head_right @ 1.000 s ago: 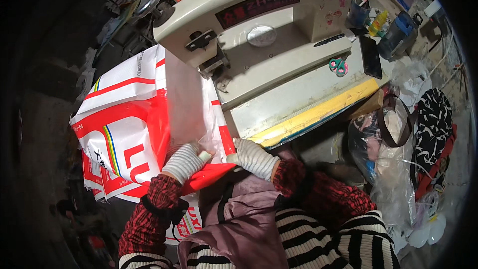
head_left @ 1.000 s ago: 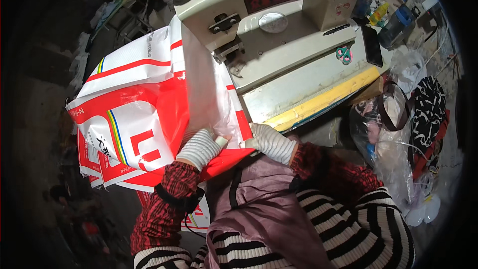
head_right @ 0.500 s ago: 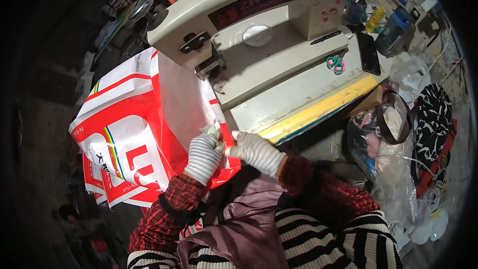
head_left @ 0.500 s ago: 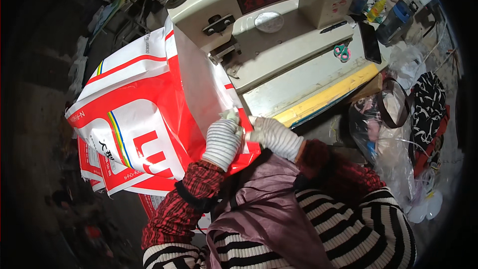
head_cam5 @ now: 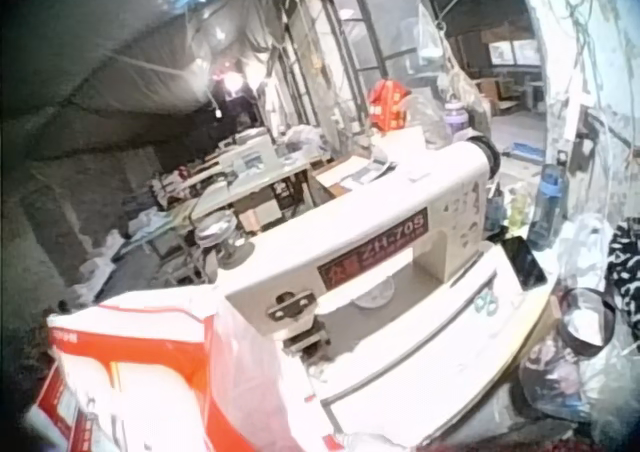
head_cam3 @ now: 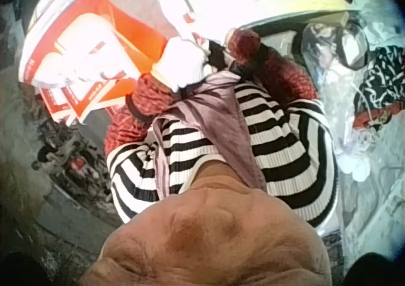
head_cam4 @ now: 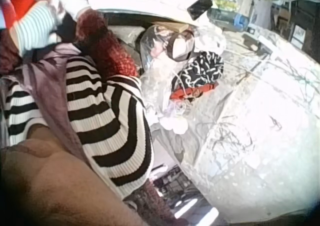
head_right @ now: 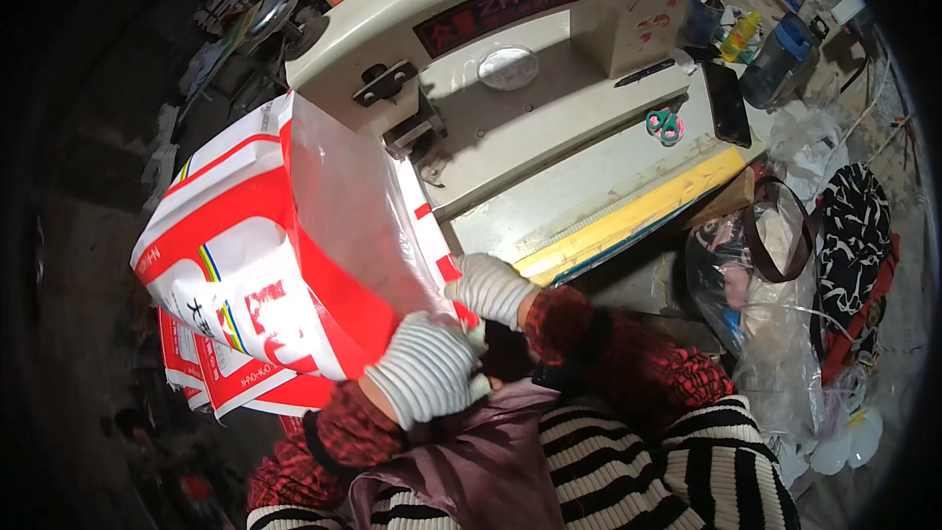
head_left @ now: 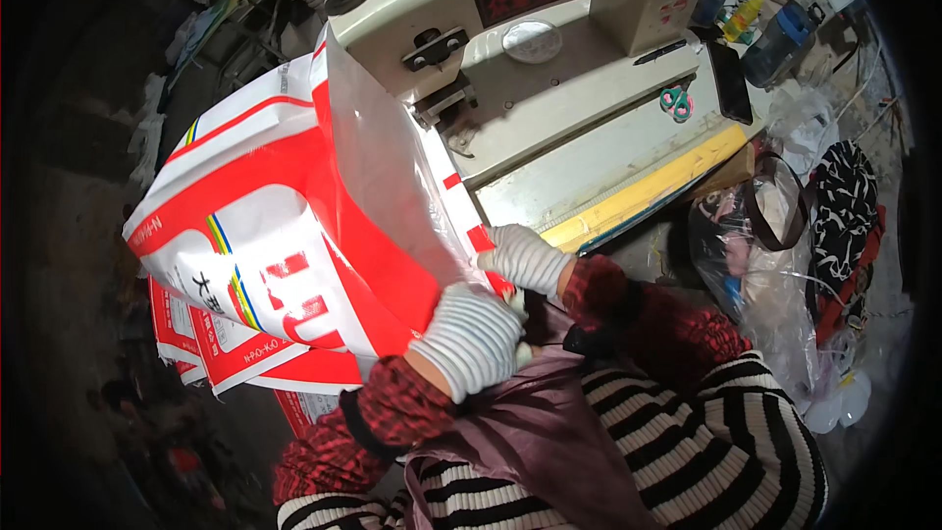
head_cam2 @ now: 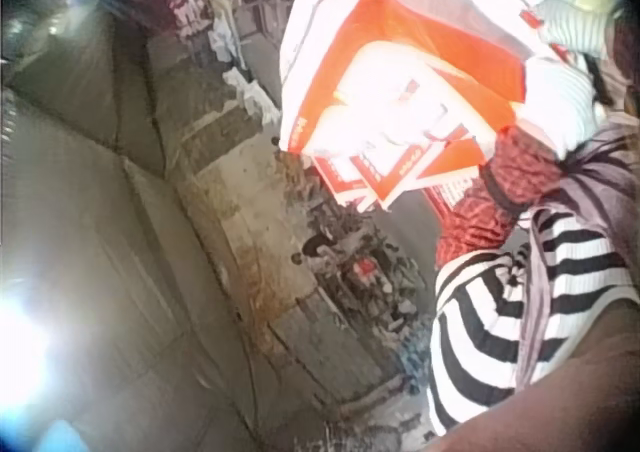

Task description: The person inserts a plastic liner into a bag, folds the top edges together, and feeds them through a sewing machine before repeating the process with another bag.

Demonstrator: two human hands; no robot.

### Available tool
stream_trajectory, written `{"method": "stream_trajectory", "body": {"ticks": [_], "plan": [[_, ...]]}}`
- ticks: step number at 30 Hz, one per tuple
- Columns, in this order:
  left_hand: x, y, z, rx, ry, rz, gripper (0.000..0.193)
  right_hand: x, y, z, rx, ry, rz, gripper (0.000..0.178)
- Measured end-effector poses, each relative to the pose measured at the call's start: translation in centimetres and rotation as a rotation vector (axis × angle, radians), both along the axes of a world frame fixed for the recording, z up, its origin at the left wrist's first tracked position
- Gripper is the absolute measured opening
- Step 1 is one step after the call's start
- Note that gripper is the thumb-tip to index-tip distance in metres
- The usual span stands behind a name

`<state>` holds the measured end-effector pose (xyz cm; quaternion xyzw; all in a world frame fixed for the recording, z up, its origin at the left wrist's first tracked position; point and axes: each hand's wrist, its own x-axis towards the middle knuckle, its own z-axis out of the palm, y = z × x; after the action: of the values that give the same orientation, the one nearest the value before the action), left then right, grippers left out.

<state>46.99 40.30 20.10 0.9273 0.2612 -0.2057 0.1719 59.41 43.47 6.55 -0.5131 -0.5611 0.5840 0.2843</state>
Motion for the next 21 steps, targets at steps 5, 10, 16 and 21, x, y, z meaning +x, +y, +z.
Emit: {"method": "stream_trajectory", "body": {"ticks": [5, 10, 16, 21], "plan": [[1.4, -0.3, -1.4, 0.195, 0.145, -0.136, 0.024, 0.2, 1.0, 0.8, -0.022, -0.248, 0.047, 0.034], [0.1, 2.7, -2.1, 0.246, 0.077, -0.065, 0.024, -1.0, 4.2, 2.0, -0.114, -0.373, 0.121, 0.031], [-3.7, 8.9, -0.9, 0.159, 0.200, 0.372, 0.026, -3.4, 4.7, 3.6, -0.437, 0.160, 0.035, 0.055], [-5.7, 11.8, -2.4, 0.197, 0.181, 0.605, 0.030, -3.4, 4.3, 7.9, 0.095, 0.080, -0.086, 0.031]]}}
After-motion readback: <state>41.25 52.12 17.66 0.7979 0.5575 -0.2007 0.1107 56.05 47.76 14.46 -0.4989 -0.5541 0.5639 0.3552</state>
